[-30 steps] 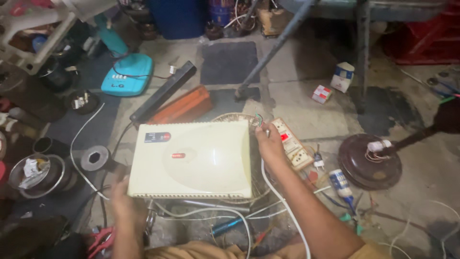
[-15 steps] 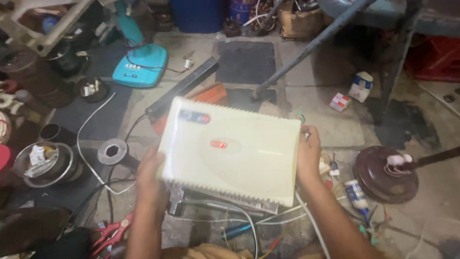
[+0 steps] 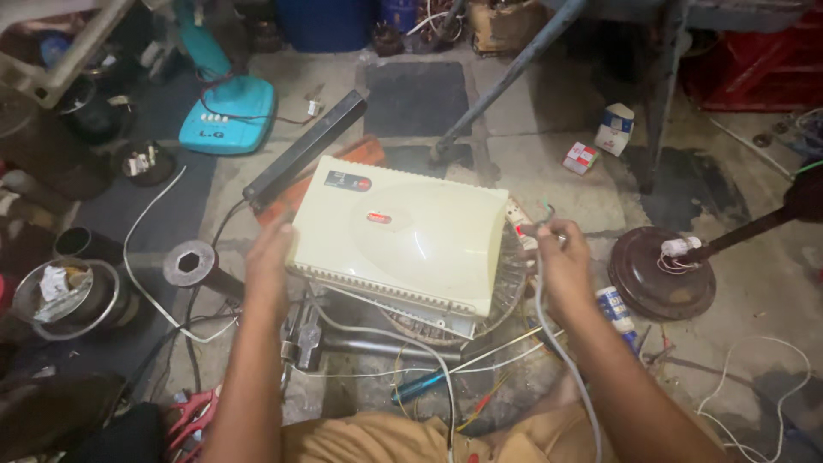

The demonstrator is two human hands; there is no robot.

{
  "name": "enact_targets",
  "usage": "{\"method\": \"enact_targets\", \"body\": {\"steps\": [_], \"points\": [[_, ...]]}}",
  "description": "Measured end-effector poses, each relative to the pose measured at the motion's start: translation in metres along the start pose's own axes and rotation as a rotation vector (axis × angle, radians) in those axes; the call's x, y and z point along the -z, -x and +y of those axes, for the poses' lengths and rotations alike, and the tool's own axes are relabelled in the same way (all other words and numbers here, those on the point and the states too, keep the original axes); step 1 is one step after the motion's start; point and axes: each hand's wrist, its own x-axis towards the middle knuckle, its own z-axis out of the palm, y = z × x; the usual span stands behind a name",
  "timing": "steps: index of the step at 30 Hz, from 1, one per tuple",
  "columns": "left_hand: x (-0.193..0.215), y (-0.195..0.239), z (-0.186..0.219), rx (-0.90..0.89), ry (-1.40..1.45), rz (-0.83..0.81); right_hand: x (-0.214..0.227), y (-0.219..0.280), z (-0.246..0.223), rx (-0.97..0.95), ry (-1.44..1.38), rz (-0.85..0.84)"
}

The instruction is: The person uses a screwdriver to tighten screws on a small black component attached to a white plastic casing. They then close the casing, plug a power cord into a nearby extension board, and open the casing again to inspect the internal wiring.

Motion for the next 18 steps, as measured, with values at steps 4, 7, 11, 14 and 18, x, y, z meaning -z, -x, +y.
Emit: {"method": "enact_targets", "body": {"steps": [4, 7, 11, 14, 18], "points": [[-0.015, 0.028, 0.034, -0.133, -0.188, 0.196, 0.056, 0.011, 0.003, 0.059, 0.087, 0.074], [-0.052, 0.073, 0.055, -0.447, -0.608, 0.294, 0.086, 0.004, 0.016, 0.133, 0.128, 0.091], [-0.168, 0.140, 0.060, -0.871, -0.443, -0.077, 0.096, -0.010, 0.019, 0.224, 0.022, -0.003], [-0.256, 0.181, 0.066, -0.679, -0.367, -0.296, 0.096, -0.010, 0.008, 0.333, -0.066, -0.099], [-0.333, 0.154, 0.052, -0.216, -0.210, -0.153, 0.104, -0.008, -0.001, 0.414, -0.048, -0.084]]}}
